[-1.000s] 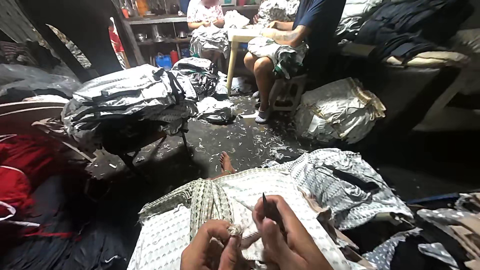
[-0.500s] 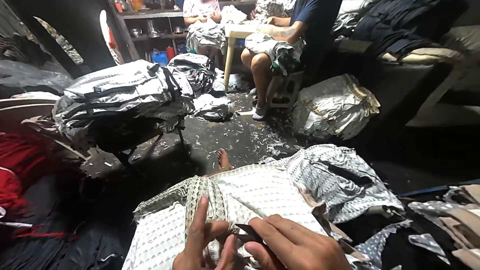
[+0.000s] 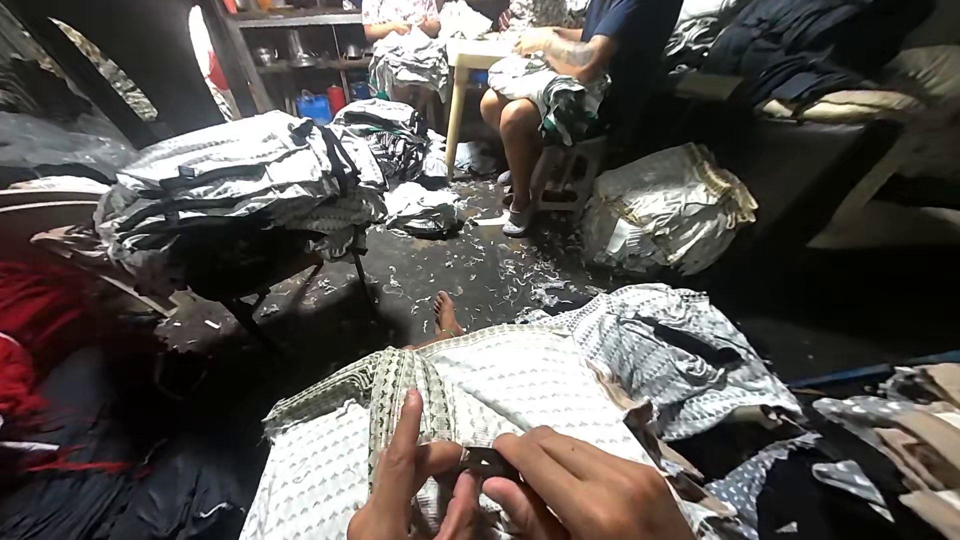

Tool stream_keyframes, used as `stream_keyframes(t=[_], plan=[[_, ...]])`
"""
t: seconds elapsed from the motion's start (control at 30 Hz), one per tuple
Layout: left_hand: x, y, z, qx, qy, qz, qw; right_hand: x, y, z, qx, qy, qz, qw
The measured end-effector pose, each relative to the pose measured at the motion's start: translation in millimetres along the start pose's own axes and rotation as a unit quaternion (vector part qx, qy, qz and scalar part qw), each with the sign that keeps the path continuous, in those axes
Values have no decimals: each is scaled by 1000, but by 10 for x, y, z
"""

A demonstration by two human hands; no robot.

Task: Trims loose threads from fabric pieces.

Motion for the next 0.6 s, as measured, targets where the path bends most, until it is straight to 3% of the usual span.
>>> stream_keyframes(t=[0.23,0.43,0.53,0.6], plan=[[-15,19,28,8,1,-3,1000,-8,19,-41,8,-2,4,1000],[-2,21,-7,-32,-30,12,999,16,52,-155,166,55,26,984],[-1,13,-23,-79,2,55,995,50,184,-156,245,38,66,966],[19,-36,-11,-108,29,80,991,101,196,-239,223,25,1,974]])
Point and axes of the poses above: each hand's wrist, its own x-axis towards the middle knuckle, its own y-axis out of the palm, z = x × y, the point moved 6 cm from there along x, towards the middle knuckle, and after that the axes turned 1 degree about -z, right-handed, at the moved point
